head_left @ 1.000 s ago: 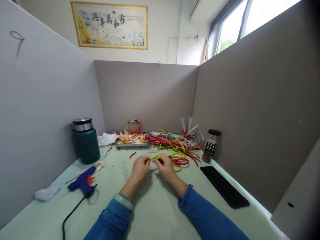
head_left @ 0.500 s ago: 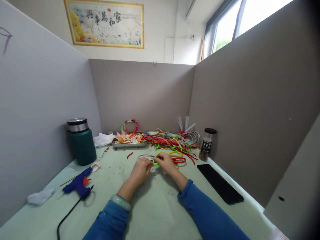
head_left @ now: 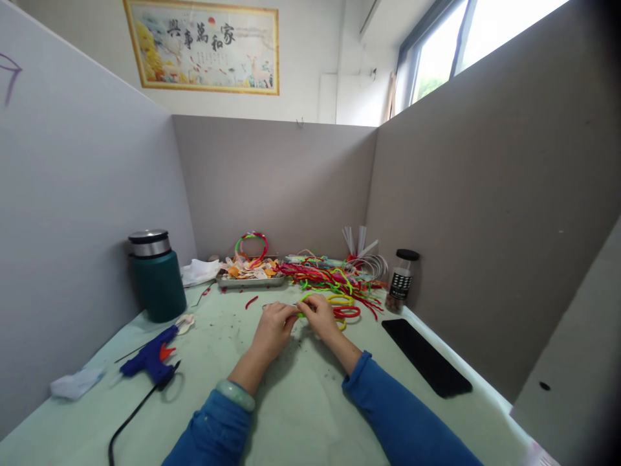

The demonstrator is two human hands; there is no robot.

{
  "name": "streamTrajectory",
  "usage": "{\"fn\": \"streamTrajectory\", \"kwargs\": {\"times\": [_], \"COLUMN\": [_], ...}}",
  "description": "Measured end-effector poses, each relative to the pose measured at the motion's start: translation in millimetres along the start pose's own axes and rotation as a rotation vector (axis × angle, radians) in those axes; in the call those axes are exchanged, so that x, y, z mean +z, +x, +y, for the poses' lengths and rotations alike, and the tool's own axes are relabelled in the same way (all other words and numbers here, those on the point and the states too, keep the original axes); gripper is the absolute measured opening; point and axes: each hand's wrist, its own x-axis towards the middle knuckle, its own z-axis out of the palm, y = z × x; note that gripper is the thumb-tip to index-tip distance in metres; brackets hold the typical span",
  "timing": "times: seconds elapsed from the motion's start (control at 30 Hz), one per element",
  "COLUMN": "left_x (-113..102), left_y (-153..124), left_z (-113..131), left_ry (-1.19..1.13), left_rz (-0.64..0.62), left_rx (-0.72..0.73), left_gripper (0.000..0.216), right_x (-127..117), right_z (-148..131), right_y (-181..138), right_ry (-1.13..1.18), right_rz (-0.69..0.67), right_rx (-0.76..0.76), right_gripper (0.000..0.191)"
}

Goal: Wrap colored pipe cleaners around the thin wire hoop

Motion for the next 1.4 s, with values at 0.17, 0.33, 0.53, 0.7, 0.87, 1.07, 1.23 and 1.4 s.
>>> {"fn": "streamTrajectory", "kwargs": {"times": [0.17, 0.33, 0.53, 0.7, 0.87, 1.07, 1.23, 1.4], "left_x": [-4, -9, -10, -10, -10, -9, -9, -10], "left_y": [2, 3, 4, 4, 5, 6, 6, 5], "left_z": [-4, -2, 6, 11, 12, 13, 10, 9], "left_ry": [-0.047, -0.105, -0.162, -0.226, -0.292, -0.279, -0.248, -0.190], "left_rz": [0.234, 0.306, 0.270, 0.187, 0.105, 0.136, 0.177, 0.262], "left_rx": [-0.138, -0.222, -0.161, -0.181, -0.213, -0.222, -0.227, -0.176], "left_gripper": [0.019, 0.021, 0.020, 0.020, 0.021, 0.021, 0.019, 0.021], "right_x": [-8, -5, 9, 15, 16, 13, 7, 2], "right_z": [-13, -19, -17, -12, -9, -5, -12, -23], "right_y": [-1, -6, -14, -12, -12, -11, -13, -14], "right_ry": [0.061, 0.144, 0.391, 0.651, 0.622, 0.349, 0.076, -0.009], "right_rz": [0.160, -0.060, -0.190, -0.233, -0.276, -0.149, -0.094, -0.049], "right_rx": [-0.015, -0.042, 0.079, 0.246, 0.338, 0.210, -0.002, -0.135], "right_gripper": [0.017, 0.028, 0.016, 0.017, 0.017, 0.020, 0.021, 0.018]}}
